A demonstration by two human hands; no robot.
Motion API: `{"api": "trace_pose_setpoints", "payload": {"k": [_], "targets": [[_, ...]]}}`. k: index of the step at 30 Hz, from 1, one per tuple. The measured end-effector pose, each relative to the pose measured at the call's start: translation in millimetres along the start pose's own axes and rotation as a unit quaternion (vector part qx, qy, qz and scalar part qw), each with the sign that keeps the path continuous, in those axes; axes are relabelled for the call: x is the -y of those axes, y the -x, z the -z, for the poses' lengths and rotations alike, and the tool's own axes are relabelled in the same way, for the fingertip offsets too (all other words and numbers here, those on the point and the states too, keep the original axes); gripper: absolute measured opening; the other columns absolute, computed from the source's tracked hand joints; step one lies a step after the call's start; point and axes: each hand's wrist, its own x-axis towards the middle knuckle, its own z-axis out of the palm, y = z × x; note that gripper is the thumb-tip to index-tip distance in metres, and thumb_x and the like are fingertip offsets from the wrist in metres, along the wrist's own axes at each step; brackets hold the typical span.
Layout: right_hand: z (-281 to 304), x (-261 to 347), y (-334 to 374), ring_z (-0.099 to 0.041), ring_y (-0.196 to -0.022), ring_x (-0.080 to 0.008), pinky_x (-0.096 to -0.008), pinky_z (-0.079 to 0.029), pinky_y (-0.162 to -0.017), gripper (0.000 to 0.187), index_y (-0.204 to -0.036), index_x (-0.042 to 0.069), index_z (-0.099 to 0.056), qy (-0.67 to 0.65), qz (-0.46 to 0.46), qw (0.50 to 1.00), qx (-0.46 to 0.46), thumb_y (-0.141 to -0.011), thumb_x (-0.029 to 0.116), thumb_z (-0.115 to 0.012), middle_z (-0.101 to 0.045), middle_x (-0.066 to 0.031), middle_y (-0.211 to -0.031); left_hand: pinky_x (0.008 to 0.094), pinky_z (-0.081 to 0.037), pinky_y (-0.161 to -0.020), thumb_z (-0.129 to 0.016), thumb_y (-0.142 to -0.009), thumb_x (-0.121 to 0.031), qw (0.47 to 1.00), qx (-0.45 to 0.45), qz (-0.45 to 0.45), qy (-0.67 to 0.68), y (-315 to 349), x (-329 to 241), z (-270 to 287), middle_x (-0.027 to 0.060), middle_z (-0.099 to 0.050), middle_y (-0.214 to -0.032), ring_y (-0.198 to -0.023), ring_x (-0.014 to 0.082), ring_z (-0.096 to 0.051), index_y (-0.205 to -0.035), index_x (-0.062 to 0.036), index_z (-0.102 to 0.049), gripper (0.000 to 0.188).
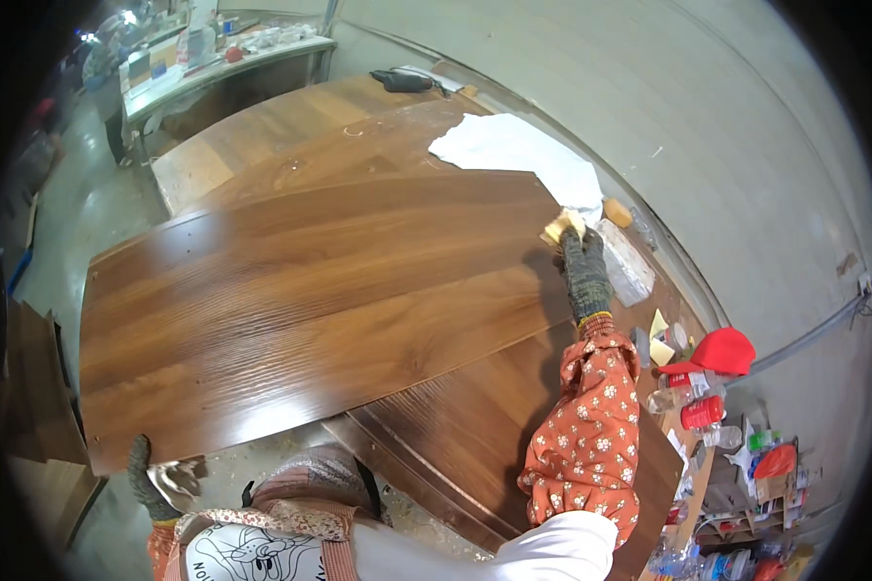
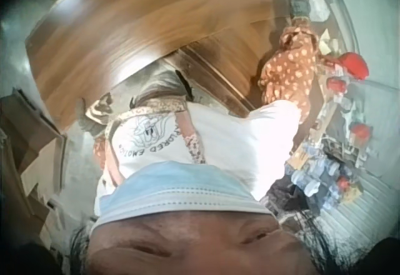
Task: The person applies finish to wooden boards using a sponge and wipes down the surfaces with a cloth.
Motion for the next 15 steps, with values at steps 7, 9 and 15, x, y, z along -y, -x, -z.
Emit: {"api": "trace_pose_setpoints", "payload": {"k": [7, 9, 15], "targets": [[-10.5, -42.2, 45.9, -0.052, -0.101, -0.0163, -0.0293, -0.044, -0.083, 0.045, -0.129, 0.001, -0.041, 0.207, 0.137, 0.969, 0.017, -0.096, 0.031, -0.048, -0.053, -0.0095, -0.112, 0.0475, -0.055, -0.053, -0.055, -0.083, -0.045, 0.989, -0.111, -0.093, -0.006, -98.4, -67.9, 80.0, 0.0157, -0.066, -0.090, -0.068, 0.0317, -0.065, -0.121, -0.0012, -0.050, 0.058], [-6.3, -53.5, 89.1, -0.049, -0.105, -0.0166, -0.0303, -0.042, -0.088, 0.040, -0.125, 0.002, -0.044, 0.187, 0.164, 0.969, 0.012, -0.096, 0.030, -0.047, -0.052, -0.0079, -0.114, 0.0462, -0.056, -0.063, -0.053, -0.087, -0.034, 0.952, 0.305, 0.003, 0.026, -139.8, -91.2, 123.1, 0.0147, -0.066, -0.096, -0.075, 0.0309, -0.065, -0.120, -0.0014, -0.051, 0.047], [19.5, -65.3, 184.4, -0.053, -0.102, -0.0184, -0.0330, -0.046, -0.088, 0.042, -0.122, -0.002, -0.045, 0.029, 0.065, 0.996, -0.061, -0.099, 0.034, -0.040, -0.052, -0.0118, -0.115, 0.0371, -0.045, -0.095, -0.055, -0.085, -0.010, 0.851, 0.068, -0.372, -0.364, -266.6, -102.7, 148.9, 0.0127, -0.059, -0.114, -0.106, 0.0220, -0.057, -0.110, -0.0018, -0.056, 0.027]]}}
